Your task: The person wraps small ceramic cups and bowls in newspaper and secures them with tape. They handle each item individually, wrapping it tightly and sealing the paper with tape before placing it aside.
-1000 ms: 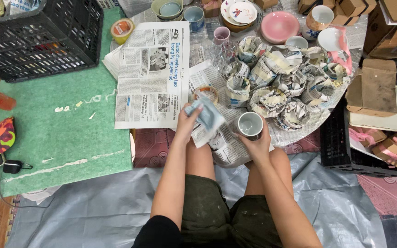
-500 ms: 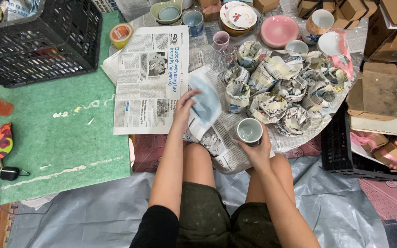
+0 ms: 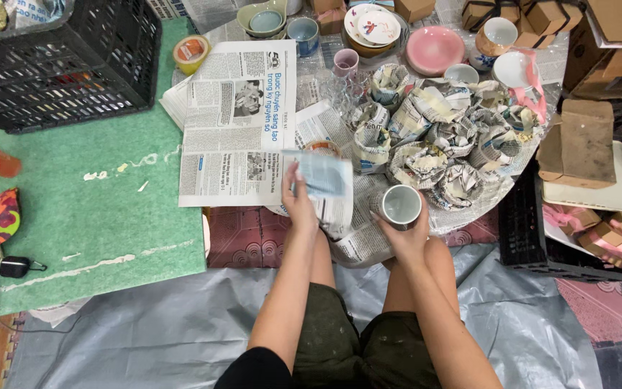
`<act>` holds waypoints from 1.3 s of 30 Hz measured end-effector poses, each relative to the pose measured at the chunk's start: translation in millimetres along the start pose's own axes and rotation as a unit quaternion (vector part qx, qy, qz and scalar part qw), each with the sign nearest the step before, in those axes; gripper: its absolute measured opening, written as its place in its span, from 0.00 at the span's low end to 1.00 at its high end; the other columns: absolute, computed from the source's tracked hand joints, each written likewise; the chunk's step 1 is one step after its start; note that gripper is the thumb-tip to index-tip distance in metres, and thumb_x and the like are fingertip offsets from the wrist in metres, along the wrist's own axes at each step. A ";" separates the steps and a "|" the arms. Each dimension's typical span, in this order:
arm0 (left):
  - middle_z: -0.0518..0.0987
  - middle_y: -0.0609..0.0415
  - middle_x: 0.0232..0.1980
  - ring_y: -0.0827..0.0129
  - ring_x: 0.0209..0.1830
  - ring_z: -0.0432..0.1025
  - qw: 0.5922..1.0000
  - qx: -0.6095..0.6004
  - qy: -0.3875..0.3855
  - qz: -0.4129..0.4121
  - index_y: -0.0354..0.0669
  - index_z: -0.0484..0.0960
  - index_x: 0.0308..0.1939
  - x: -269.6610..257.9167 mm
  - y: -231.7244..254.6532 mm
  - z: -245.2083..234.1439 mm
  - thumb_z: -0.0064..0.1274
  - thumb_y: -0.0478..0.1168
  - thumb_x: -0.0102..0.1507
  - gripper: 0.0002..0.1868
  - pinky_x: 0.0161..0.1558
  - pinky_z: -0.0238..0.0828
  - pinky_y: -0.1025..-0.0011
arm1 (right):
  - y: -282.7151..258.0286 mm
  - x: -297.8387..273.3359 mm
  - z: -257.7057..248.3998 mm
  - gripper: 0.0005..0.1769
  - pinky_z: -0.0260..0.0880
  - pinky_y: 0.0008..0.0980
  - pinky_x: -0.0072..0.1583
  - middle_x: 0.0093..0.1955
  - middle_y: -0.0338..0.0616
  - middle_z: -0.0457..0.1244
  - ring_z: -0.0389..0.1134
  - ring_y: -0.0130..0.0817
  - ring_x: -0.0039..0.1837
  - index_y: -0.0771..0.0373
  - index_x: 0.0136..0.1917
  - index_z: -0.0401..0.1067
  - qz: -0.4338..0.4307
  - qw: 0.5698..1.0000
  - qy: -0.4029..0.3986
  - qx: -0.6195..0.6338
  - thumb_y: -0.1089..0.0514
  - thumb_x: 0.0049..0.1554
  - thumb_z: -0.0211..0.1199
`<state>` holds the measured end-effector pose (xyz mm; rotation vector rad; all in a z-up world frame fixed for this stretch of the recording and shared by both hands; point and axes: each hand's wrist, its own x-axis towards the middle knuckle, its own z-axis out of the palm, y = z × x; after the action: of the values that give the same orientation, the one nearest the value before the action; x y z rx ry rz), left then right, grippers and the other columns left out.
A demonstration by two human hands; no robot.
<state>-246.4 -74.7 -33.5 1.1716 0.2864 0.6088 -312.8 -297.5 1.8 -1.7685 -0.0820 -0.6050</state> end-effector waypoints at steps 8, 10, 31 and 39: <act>0.69 0.49 0.73 0.63 0.75 0.61 0.996 0.040 0.005 0.081 0.38 0.70 0.69 85.1 43.8 56.5 0.39 0.42 0.75 0.20 0.73 0.56 0.65 | -5.9 5.4 2.8 0.49 0.67 0.36 0.68 0.65 0.50 0.64 0.67 0.39 0.67 0.68 0.73 0.59 0.001 0.998 -0.065 0.021 0.62 0.44 0.80; 0.69 0.50 0.73 0.63 0.74 0.61 0.996 0.043 -0.004 0.075 0.39 0.70 0.70 92.8 45.0 63.9 0.38 0.42 0.76 0.20 0.72 0.56 0.65 | -8.0 9.3 6.1 0.48 0.67 0.36 0.68 0.65 0.50 0.64 0.67 0.39 0.67 0.68 0.73 0.60 -0.007 0.997 -0.082 0.013 0.61 0.44 0.81; 0.63 0.37 0.77 0.49 0.77 0.59 0.968 0.231 -0.084 -0.050 0.36 0.55 0.76 108.4 -56.5 48.5 0.45 0.44 0.70 0.33 0.77 0.51 0.54 | 5.4 14.8 15.1 0.53 0.68 0.42 0.66 0.68 0.57 0.60 0.66 0.49 0.68 0.68 0.73 0.57 0.006 0.991 -0.095 -0.091 0.56 0.42 0.83; 0.67 0.52 0.76 0.58 0.79 0.58 0.772 0.627 -0.099 0.032 0.47 0.68 0.74 96.9 38.6 35.6 0.47 0.47 0.72 0.26 0.81 0.43 0.48 | -3.9 14.7 15.9 0.53 0.68 0.41 0.66 0.67 0.55 0.63 0.67 0.46 0.67 0.67 0.74 0.56 0.002 0.992 -0.092 -0.085 0.55 0.44 0.82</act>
<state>-161.5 -35.9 25.1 2.5385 0.4975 0.2849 -295.9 -285.5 9.2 -1.9872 -0.1590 -0.4547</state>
